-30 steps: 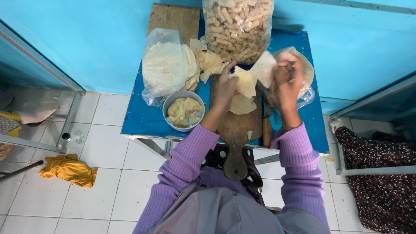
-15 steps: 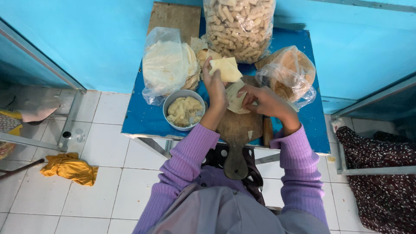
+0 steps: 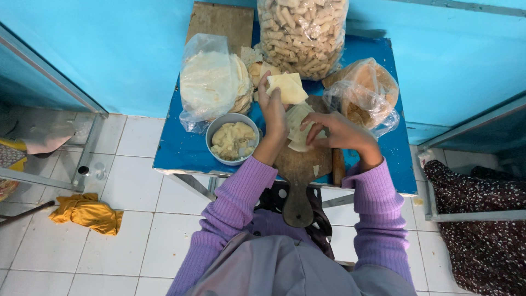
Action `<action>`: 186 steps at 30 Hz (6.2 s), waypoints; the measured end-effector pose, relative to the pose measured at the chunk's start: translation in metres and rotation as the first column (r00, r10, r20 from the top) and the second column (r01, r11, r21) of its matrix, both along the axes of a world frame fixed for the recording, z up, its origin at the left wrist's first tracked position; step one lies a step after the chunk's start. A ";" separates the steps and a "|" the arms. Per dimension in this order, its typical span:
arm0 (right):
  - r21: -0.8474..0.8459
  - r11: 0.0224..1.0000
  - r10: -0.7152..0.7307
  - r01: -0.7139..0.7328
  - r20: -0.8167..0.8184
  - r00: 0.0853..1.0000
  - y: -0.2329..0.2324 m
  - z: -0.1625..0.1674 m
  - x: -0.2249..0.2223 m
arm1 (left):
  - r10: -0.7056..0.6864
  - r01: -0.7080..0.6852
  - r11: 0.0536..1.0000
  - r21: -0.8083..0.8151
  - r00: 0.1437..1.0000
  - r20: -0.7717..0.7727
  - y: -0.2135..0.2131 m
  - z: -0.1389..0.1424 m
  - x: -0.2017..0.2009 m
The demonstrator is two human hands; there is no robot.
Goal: The person folds thin triangular cracker pieces in half by hand and arranges the folded pieces in overlapping rows on a wooden board, building up a fan-like stack. They occasionally take new pieces from a pile on the table and press the arranged pieces flat with their hand.
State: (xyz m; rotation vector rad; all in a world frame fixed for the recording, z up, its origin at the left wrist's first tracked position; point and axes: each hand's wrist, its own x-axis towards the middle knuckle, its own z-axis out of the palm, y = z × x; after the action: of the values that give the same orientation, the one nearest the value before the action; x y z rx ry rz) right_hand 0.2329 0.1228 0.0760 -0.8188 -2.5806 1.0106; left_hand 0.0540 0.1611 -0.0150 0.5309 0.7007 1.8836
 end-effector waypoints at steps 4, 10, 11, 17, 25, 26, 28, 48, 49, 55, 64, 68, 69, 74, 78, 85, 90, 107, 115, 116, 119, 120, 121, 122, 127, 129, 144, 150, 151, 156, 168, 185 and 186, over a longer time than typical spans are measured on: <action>0.167 0.959 -0.177 0.230 -0.283 0.943 -0.007 -0.003 0.000 | -0.202 0.202 0.979 0.018 0.978 0.043 0.004 -0.005 0.004; 0.564 0.705 -0.208 0.429 -0.414 0.886 -0.013 -0.003 -0.011 | -0.546 0.543 0.838 0.060 0.837 0.052 0.004 -0.005 0.016; 0.588 0.687 -0.211 0.427 -0.401 0.891 -0.013 -0.002 -0.013 | -0.557 0.556 0.830 0.031 0.831 0.010 0.004 -0.004 0.017; 0.604 0.678 -0.194 0.419 -0.404 0.894 -0.014 0.000 -0.016 | -0.587 0.589 0.807 0.039 0.808 -0.052 -0.002 0.004 0.016; 0.478 0.738 -0.248 0.476 -0.464 0.851 -0.008 -0.014 -0.014 | -0.612 0.619 0.785 0.012 0.780 -0.131 -0.007 0.010 0.015; 0.445 0.746 -0.270 0.495 -0.477 0.836 -0.006 -0.016 -0.012 | -0.618 0.625 0.780 0.023 0.776 -0.128 -0.007 0.010 0.015; 0.350 0.780 -0.300 0.518 -0.518 0.801 -0.001 -0.022 -0.009 | -0.612 0.615 0.788 0.010 0.786 -0.083 -0.006 0.008 0.015; -0.348 0.769 -0.596 0.536 -0.692 0.407 0.030 -0.038 0.019 | -0.263 0.277 0.960 -0.031 0.864 -0.430 -0.012 0.004 0.015; -0.400 0.771 -0.591 0.495 -0.738 0.325 0.032 -0.037 0.024 | -0.236 0.232 0.971 -0.060 0.882 -0.408 -0.011 0.006 0.013; 0.109 0.707 -0.423 0.699 -0.726 0.542 0.035 -0.039 0.039 | -0.032 0.036 0.998 0.052 0.997 -0.076 -0.005 0.003 0.003; -0.199 0.862 -0.505 0.466 -0.423 0.753 0.025 -0.038 0.012 | 0.006 -0.003 0.998 0.064 0.999 -0.033 -0.012 0.015 -0.004; -0.090 0.893 -0.429 0.440 -0.461 0.776 0.017 -0.029 0.008 | -0.055 0.054 0.997 0.063 0.998 0.020 -0.016 0.019 -0.007; -0.053 0.894 -0.414 0.445 -0.479 0.774 0.012 -0.028 0.006 | -0.056 0.053 0.996 0.077 0.998 0.028 -0.017 0.018 -0.007; 0.233 0.958 -0.141 0.168 -0.129 0.982 0.000 -0.018 0.003 | -0.026 0.027 0.996 0.083 1.000 -0.003 -0.016 0.018 -0.002; 0.034 0.992 -0.121 0.121 -0.014 0.993 0.000 -0.014 0.001 | -0.059 0.058 0.995 0.087 0.998 0.012 -0.019 0.018 -0.002; -0.097 0.995 -0.035 0.034 -0.009 0.999 0.002 -0.014 0.005 | -0.117 0.107 0.983 0.149 0.991 0.060 -0.021 0.025 -0.001; -0.179 0.984 -0.013 0.022 0.055 0.998 0.004 -0.014 0.005 | -0.102 0.100 0.992 0.076 0.994 0.027 -0.023 0.031 -0.003; 0.387 0.813 -0.197 0.436 -0.521 0.831 -0.003 -0.025 0.002 | -0.632 0.633 0.774 -0.005 0.774 0.027 -0.003 0.000 0.015; 0.308 0.813 -0.298 0.494 -0.508 0.808 0.004 -0.036 0.008 | -0.603 0.591 0.798 -0.122 0.788 -0.124 -0.006 -0.002 0.016; 0.164 0.855 -0.337 0.493 -0.547 0.766 0.006 -0.039 0.009 | -0.588 0.570 0.808 -0.146 0.796 -0.144 -0.006 0.000 0.017; -0.100 0.868 -0.423 0.487 -0.664 0.617 0.016 -0.044 0.012 | -0.524 0.501 0.850 -0.162 0.773 -0.358 -0.009 -0.002 0.016; -0.157 0.860 -0.444 0.485 -0.700 0.559 0.019 -0.045 0.012 | -0.503 0.490 0.862 -0.132 0.793 -0.343 -0.009 -0.004 0.016; -0.254 0.838 -0.500 0.484 -0.712 0.493 0.019 -0.045 0.015 | -0.483 0.477 0.873 -0.102 0.813 -0.325 -0.008 -0.007 0.015; -0.349 0.809 -0.557 0.473 -0.713 0.426 0.018 -0.044 0.021 | -0.461 0.463 0.884 -0.073 0.833 -0.305 -0.008 -0.010 0.015; -0.297 0.795 -0.514 0.529 -0.792 0.328 0.018 -0.035 0.032 | -0.230 0.239 0.969 0.060 0.965 -0.123 -0.007 -0.011 0.009; -0.178 0.789 -0.522 0.588 -0.698 0.490 0.011 -0.030 0.031 | -0.139 0.145 0.988 0.055 0.986 -0.091 -0.010 -0.007 0.005; -0.128 0.988 -0.076 0.081 0.041 0.996 -0.003 -0.008 0.012 | -0.110 0.118 0.990 0.082 0.989 -0.095 -0.014 0.006 -0.001; -0.356 0.934 0.012 -0.029 -0.050 0.999 -0.007 -0.007 0.016 | -0.130 0.136 0.986 0.092 0.989 -0.072 -0.016 0.010 0.000; -0.414 0.909 0.015 -0.036 -0.053 0.998 -0.007 -0.006 0.016 | -0.134 0.140 0.986 0.088 0.988 -0.071 -0.017 0.011 0.000; -0.289 0.957 -0.054 0.016 -0.123 0.991 -0.008 -0.002 0.014 | -0.140 0.146 0.984 0.101 0.988 -0.065 -0.019 0.018 -0.001; -0.050 0.997 -0.053 0.058 0.092 0.994 -0.005 -0.007 0.000 | -0.162 0.167 0.982 0.084 0.985 -0.056 -0.025 0.026 -0.002; -0.065 0.996 -0.060 0.061 0.028 0.998 -0.014 -0.006 -0.010 | -0.186 0.189 0.977 0.102 0.982 -0.034 -0.028 0.031 -0.008; -0.069 0.995 -0.068 0.070 0.037 0.997 -0.014 -0.006 -0.010 | -0.186 0.189 0.978 0.086 0.981 -0.047 -0.029 0.033 -0.008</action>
State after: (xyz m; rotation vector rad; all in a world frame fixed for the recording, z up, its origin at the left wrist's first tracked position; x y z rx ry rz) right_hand 0.2227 0.1084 0.0702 -0.9442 -2.5393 1.0809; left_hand 0.0457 0.1323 0.0181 0.6698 0.5715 1.7375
